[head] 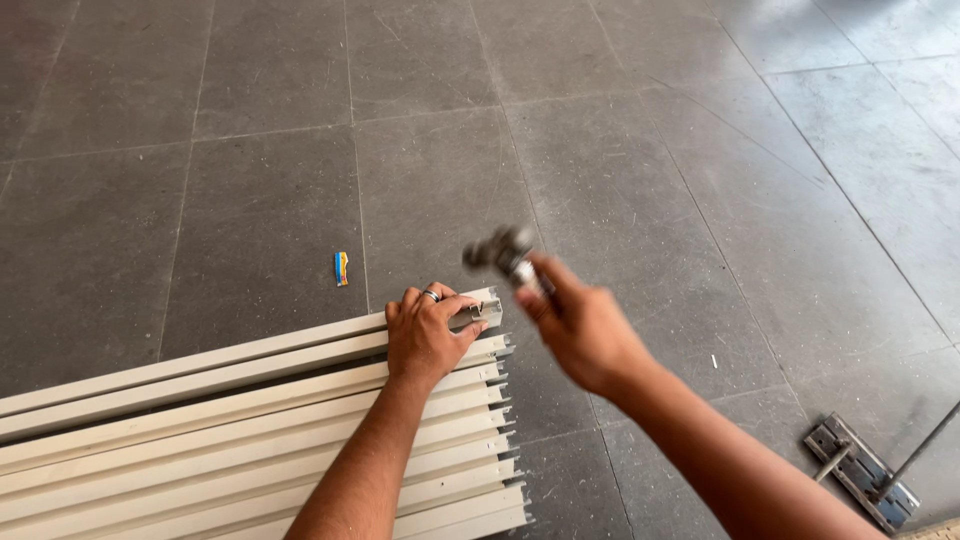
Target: The person aligns several white plastic molding strips on the floor and uses a hammer to tap metal clips onto the ends of the strips. The person repeats this process for multiple strips, occasionally adjusting their position.
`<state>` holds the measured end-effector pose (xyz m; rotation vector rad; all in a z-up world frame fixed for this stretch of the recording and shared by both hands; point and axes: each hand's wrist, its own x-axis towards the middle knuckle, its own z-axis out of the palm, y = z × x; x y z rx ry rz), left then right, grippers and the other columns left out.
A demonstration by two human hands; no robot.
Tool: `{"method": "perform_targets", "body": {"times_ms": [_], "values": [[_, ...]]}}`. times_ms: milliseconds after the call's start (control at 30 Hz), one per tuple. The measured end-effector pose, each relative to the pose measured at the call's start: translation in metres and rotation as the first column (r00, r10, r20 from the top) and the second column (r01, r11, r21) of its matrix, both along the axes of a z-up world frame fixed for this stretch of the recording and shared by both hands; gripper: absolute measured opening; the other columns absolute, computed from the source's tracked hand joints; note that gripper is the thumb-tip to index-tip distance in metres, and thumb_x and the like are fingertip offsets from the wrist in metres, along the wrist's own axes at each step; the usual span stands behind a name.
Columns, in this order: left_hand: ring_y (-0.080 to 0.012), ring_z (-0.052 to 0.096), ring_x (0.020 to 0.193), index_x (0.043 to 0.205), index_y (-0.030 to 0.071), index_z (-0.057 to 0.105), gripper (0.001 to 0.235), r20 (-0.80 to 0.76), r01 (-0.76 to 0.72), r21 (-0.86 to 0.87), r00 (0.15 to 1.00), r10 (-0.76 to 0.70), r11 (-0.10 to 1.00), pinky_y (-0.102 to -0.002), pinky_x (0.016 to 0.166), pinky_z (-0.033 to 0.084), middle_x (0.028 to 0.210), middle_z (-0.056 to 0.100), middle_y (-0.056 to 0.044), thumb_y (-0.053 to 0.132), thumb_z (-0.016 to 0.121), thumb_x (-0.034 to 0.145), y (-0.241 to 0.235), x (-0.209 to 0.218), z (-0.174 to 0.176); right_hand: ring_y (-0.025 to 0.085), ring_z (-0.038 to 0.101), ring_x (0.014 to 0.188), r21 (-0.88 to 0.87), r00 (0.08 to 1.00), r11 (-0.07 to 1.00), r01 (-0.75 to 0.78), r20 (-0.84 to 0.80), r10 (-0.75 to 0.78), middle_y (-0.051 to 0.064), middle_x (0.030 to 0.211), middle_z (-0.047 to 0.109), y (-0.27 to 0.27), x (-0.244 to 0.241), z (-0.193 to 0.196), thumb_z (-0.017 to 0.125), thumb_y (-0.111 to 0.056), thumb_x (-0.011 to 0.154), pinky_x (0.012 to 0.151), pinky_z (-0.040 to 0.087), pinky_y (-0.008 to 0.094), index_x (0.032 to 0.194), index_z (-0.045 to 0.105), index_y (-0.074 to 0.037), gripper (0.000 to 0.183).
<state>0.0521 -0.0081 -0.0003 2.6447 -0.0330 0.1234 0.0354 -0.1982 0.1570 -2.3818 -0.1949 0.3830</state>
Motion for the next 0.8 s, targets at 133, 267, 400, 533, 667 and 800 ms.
{"method": "perform_targets", "body": {"times_ms": [133,267,400,533,667,800], "values": [[-0.0167,0.057,0.107,0.104,0.027,0.080,0.036,0.058,0.008,-0.015,0.998,-0.007,1.000,-0.041,0.093,0.037,0.109,0.069,0.009,0.046,0.087,0.074,0.000,-0.001,0.002,0.020,0.061,0.055,-0.289,0.991,0.954,-0.085,-0.127,0.050,0.009,0.066,0.064,0.005,0.002,-0.002,0.047,-0.047,0.103,0.058,0.048,0.041,0.145,0.050,-0.020,0.049],[-0.0176,0.058,0.102,0.107,0.026,0.078,0.038,0.052,0.010,-0.043,0.999,-0.008,0.999,-0.042,0.092,0.038,0.105,0.070,0.007,0.048,0.085,0.076,0.002,0.002,0.001,0.014,0.058,0.055,-0.001,0.983,0.990,0.143,-0.115,-0.143,0.005,0.064,0.062,-0.010,-0.004,-0.007,0.052,-0.045,0.099,0.055,0.050,0.038,0.142,0.054,-0.018,0.051],[-0.0182,0.062,0.090,0.115,0.023,0.074,0.039,0.133,-0.013,-0.238,0.990,0.046,0.971,-0.043,0.090,0.041,0.101,0.072,0.005,0.048,0.077,0.085,0.005,-0.002,-0.002,0.012,0.056,0.053,0.089,0.952,0.952,0.292,-0.124,-0.281,0.004,0.061,0.062,-0.021,-0.018,-0.019,0.051,-0.046,0.099,0.051,0.047,0.034,0.142,0.057,-0.020,0.050],[-0.0199,0.064,0.089,0.121,0.020,0.071,0.038,0.106,-0.060,-0.396,0.988,0.110,0.917,-0.040,0.088,0.049,0.102,0.073,0.004,0.047,0.068,0.095,0.013,0.004,-0.002,0.013,0.051,0.049,0.090,0.870,0.890,0.447,-0.275,-0.409,0.004,0.060,0.059,-0.028,-0.033,-0.037,0.053,-0.050,0.100,0.046,0.043,0.034,0.145,0.055,-0.023,0.053],[-0.0227,0.066,0.105,0.116,0.017,0.074,0.036,0.123,0.044,-0.051,0.992,-0.037,0.998,-0.046,0.093,0.047,0.112,0.075,0.000,0.042,0.073,0.090,0.022,0.014,0.001,0.010,0.050,0.047,0.117,0.855,0.872,0.475,-0.293,-0.427,0.003,0.060,0.058,-0.038,-0.034,-0.052,0.052,-0.050,0.098,0.044,0.044,0.032,0.143,0.058,-0.022,0.053],[-0.0221,0.069,0.109,0.119,0.023,0.074,0.039,-0.196,-0.014,-0.092,0.981,-0.005,0.996,-0.043,0.096,0.054,0.113,0.075,0.000,0.042,0.076,0.086,0.020,0.028,0.011,0.011,0.049,0.045,0.124,0.842,0.857,0.500,-0.300,-0.448,0.003,0.058,0.057,-0.045,-0.027,-0.055,0.052,-0.049,0.098,0.043,0.042,0.032,0.146,0.053,-0.023,0.055]]}}
